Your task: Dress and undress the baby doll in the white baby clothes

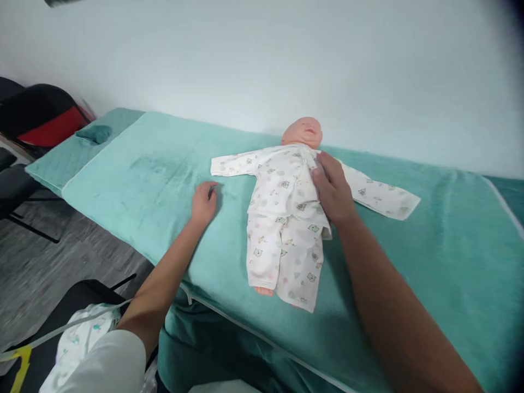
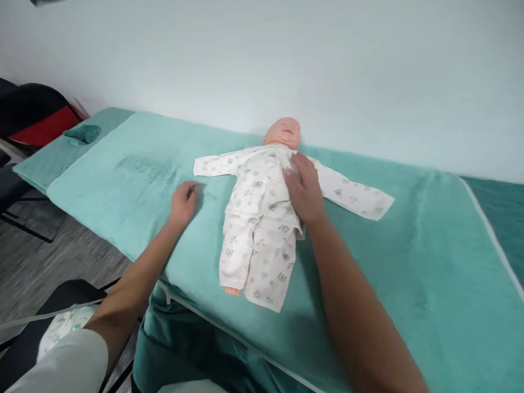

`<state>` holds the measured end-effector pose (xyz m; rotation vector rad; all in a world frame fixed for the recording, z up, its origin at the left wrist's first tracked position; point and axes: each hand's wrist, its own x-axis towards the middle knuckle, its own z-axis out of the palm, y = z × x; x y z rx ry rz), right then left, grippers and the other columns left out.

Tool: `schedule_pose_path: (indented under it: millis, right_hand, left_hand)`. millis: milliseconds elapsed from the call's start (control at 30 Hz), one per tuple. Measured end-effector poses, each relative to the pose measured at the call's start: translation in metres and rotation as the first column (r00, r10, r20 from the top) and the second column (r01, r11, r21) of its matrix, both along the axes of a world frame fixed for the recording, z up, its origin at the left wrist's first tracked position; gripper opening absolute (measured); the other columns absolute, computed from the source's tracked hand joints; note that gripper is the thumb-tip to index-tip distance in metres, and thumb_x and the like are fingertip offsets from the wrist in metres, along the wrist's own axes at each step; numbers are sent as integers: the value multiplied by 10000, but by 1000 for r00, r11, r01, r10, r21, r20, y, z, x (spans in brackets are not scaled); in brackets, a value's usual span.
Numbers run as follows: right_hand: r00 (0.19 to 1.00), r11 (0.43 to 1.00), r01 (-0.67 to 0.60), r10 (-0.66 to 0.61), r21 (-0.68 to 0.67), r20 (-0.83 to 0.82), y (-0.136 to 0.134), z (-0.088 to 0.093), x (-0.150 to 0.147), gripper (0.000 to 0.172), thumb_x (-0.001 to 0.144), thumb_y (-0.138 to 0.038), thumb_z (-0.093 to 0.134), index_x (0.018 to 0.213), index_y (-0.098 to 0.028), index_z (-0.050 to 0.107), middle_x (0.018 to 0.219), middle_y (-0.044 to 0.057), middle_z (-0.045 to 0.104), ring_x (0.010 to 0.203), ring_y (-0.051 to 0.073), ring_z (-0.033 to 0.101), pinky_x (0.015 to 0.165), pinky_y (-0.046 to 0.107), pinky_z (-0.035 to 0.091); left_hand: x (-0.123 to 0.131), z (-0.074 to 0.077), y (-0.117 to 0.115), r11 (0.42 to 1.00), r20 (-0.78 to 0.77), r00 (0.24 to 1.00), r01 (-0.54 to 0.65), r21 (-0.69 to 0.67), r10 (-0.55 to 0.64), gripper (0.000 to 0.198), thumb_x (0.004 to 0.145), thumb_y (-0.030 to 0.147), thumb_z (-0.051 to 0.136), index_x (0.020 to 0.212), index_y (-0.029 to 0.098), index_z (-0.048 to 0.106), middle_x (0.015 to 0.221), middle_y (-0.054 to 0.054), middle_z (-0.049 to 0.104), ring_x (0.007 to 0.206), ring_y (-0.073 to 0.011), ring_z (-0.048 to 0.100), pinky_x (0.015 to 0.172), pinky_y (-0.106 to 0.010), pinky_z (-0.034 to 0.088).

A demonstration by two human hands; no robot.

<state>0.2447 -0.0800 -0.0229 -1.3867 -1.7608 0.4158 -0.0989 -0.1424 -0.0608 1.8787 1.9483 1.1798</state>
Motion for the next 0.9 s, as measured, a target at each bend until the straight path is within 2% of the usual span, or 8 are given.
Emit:
schedule_pose_path:
  millis: [133, 233, 333, 433, 500, 633, 733, 900]
  right_hand:
    - [994, 992, -107, 108, -64, 1, -57, -25, 8, 730, 1049, -669, 313, 1694, -339, 220, 1799, 47, 170, 1667, 296, 167, 1346, 597, 227]
    - [986, 985, -164, 166, -53, 33, -95, -33, 12, 817, 1042, -671, 378, 1718, -335, 64, 1815, 68, 40, 1677, 321, 84, 1333, 638, 229]
    - [983, 987, -158, 157, -2, 94, -122, -27, 21, 776, 1015, -626, 517, 1679, -348, 226, 1765, 116, 238, 1631, 350, 271, 1286, 629, 352]
    - [981, 991, -106, 92, 76, 172, -130, -13, 27, 485, 1013, -515, 570, 1448, -304, 539, 1467, 156, 578, 1375, 356, 584, 1133, 573, 528]
    - [969, 992, -85, 60, 96, 241, -127, -5, 28, 288, 1032, -395, 508, 1256, -254, 622, 1259, 164, 663, 1164, 347, 676, 985, 532, 592]
    - [941, 988, -70, 21, 135, 336, -121, 0, 29, 190, 997, -215, 441, 1054, -234, 621, 1086, 148, 699, 954, 309, 692, 807, 461, 592]
    - [920, 981, -128, 62, 147, 386, -137, 0, 38, 144, 1020, -232, 480, 1016, -245, 623, 1049, 120, 709, 939, 286, 690, 796, 430, 583]
    - [936, 946, -243, 171, 213, 308, -202, 16, 27, 200, 1032, -328, 615, 1196, -215, 620, 1153, 127, 704, 1067, 279, 670, 902, 425, 568]
  left_hand:
    - [22, 10, -33, 995, 116, 988, 100, -10, -98, 315, 1030, 347, 481, 1248, 227, 675, 1318, -114, 734, 1237, -244, 677, 1094, -440, 539]
    - [52, 18, -46, 954, 132, 945, 298, 23, -298, 371, 1019, 317, 511, 1372, 251, 605, 1462, -113, 644, 1356, -231, 611, 1129, -419, 528]
    - [78, 21, -48, 896, 34, 895, 443, 36, -445, 500, 917, 135, 542, 1404, 249, 565, 1491, -125, 587, 1399, -241, 562, 1169, -436, 500]
    - [91, 21, -44, 930, -39, 930, 366, 28, -365, 455, 846, 60, 532, 1261, 234, 601, 1312, -125, 650, 1258, -262, 617, 1087, -454, 535]
    - [93, 23, -40, 946, -41, 947, 321, 36, -319, 301, 859, 79, 534, 1106, 232, 611, 1130, -99, 683, 1096, -257, 651, 974, -436, 564]
    - [85, 29, -40, 943, 28, 955, 288, 166, -296, 110, 921, 138, 519, 921, 235, 572, 976, -53, 659, 937, -208, 641, 874, -371, 554]
    - [75, 32, -55, 952, 48, 954, 292, 92, -297, 91, 931, 152, 532, 936, 228, 582, 955, -33, 648, 907, -188, 634, 863, -352, 543]
    - [67, 35, -117, 828, 118, 826, 559, -50, -551, 116, 993, 288, 628, 1086, 218, 618, 1082, -51, 650, 968, -174, 648, 890, -334, 567]
